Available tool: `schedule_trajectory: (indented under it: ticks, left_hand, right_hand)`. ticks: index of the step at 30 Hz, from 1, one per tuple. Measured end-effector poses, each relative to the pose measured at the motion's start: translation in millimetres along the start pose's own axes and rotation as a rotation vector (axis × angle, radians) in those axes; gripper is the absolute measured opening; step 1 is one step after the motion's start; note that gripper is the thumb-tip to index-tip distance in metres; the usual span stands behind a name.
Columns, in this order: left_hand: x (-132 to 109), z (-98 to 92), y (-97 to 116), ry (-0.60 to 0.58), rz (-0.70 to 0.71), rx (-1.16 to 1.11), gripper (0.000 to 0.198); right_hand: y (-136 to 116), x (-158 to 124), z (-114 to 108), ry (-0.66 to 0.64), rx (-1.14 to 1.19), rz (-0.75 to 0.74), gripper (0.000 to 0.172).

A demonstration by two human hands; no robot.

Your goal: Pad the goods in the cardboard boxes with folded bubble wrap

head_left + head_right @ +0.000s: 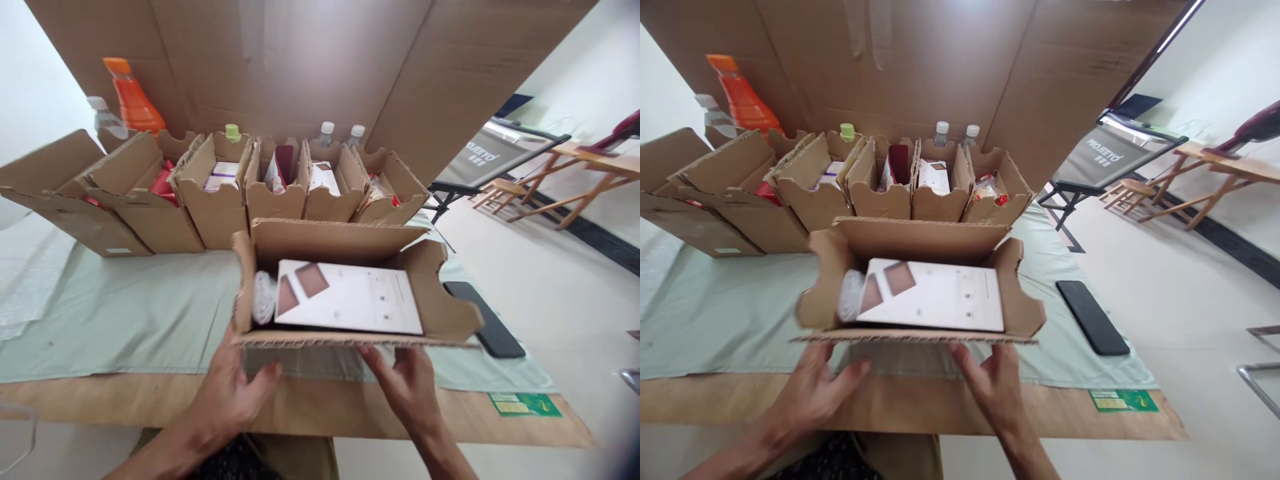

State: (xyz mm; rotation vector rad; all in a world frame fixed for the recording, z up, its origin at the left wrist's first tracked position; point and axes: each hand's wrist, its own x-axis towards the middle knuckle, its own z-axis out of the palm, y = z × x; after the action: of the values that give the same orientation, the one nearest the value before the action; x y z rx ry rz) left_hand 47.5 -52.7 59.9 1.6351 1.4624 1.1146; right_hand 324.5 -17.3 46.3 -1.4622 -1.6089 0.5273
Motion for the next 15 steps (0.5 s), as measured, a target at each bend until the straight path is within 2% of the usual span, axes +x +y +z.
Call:
schedule_trajectory:
  ticks: [1,3,6,8,10,13,15]
  left_hand:
    - [-13.8,-13.1,-3.6,0.000,-0.032,0.041,0.052]
    - [-30.2,-40.0,-11.9,0.086,-0.102,0.106,0.049]
    - [-26.8,-64.9,-16.8,0.242,-0.129,0.100,0.059]
    - [-17.6,-63.4,-12.1,0.282,-0.094,0.060,0.066]
    - [-13.3,-50.1,-4.3,0.252,-0.054,0.044,0.066]
    - [-21.5,-26.3,4.6,0.154,-0.015,0.062,0.064]
    - [-32.0,-19.3,5.2,0.117,-0.005,0.090,0.062]
  right_hand:
    - [-11.6,-7.2,8.5,-0.055,0.006,-0.003,0.030]
    - [-36.9,-8.3,31.0,-0.143,0.048,-0.027,0.029]
    - [-65.4,12.3,58.8,-0.147,0.163,-0.109,0.048]
    - [-68.9,22.8,60.5,-0.118,0.205,-0.142,0.060]
    - [-58.7,20.4,47.4,-0.090,0.178,-0.128,0.057]
    - [-30.1,-4.2,16.2,-0.039,0.101,-0.072,0.045]
    - [-15.0,-23.8,4.8,-0.042,0.078,-0.068,0.040]
